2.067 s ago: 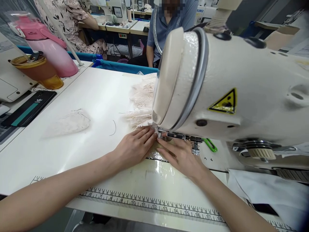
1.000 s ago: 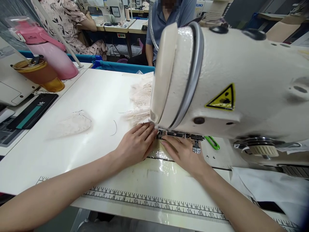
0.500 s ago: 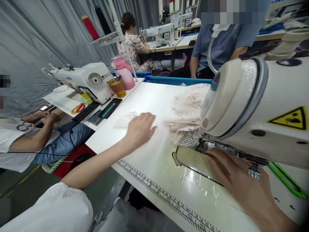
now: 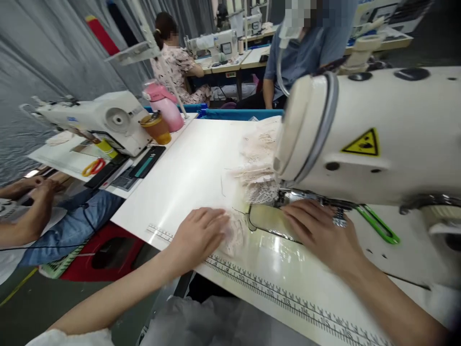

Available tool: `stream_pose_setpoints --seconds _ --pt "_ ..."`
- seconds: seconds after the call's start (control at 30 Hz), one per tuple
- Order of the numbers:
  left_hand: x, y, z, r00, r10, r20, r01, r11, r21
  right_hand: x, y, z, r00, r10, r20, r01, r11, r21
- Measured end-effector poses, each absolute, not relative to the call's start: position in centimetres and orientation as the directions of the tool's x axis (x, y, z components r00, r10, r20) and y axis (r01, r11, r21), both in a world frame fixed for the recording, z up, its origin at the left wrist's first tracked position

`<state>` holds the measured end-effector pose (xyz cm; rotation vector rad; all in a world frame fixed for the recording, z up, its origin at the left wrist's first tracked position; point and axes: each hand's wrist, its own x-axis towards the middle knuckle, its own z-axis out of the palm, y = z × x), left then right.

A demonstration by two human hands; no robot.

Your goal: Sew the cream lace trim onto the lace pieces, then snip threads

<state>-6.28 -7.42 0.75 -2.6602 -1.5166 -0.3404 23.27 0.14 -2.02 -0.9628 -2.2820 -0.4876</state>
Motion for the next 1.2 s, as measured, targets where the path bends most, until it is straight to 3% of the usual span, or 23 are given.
stream_pose_setpoints --seconds 0.17,0.33,0.57,0.67,0.9,1.2 --pt "-1.0 -7.5 0.2 0.59 0.75 0.3 0.782 -0.623 0.02 23.2 -0.4 -1.3 -0.651 0.452 0.609 0.585 0.81 0.025" --pt "0.7 -5.3 0.1 0.615 0.727 0.306 0.763 -0.647 0.001 23.5 -0.5 -1.0 -0.671 0.429 0.605 0.562 0.826 0.037" --pt "1.4 -5.0 1.7 0.709 0.594 0.379 0.592 -0.794 0.138 23.5 -0.7 -1.2 -0.645 0.502 0.576 0.612 0.791 -0.003" --pt "2.0 -4.7 2.1 0.671 0.607 0.425 0.59 -0.785 0.189 23.5 -0.7 -1.2 -0.643 0.502 0.579 0.618 0.786 0.005" --pt "2.6 -3.0 2.0 0.669 0.674 0.314 0.676 -0.727 0.12 23.5 -0.8 -1.4 -0.634 0.565 0.527 0.677 0.736 0.026" --pt "3.1 -3.8 -0.3 0.711 0.613 0.343 0.669 -0.741 -0.061 23.7 -0.6 -1.3 -0.636 0.554 0.537 0.699 0.708 0.097"
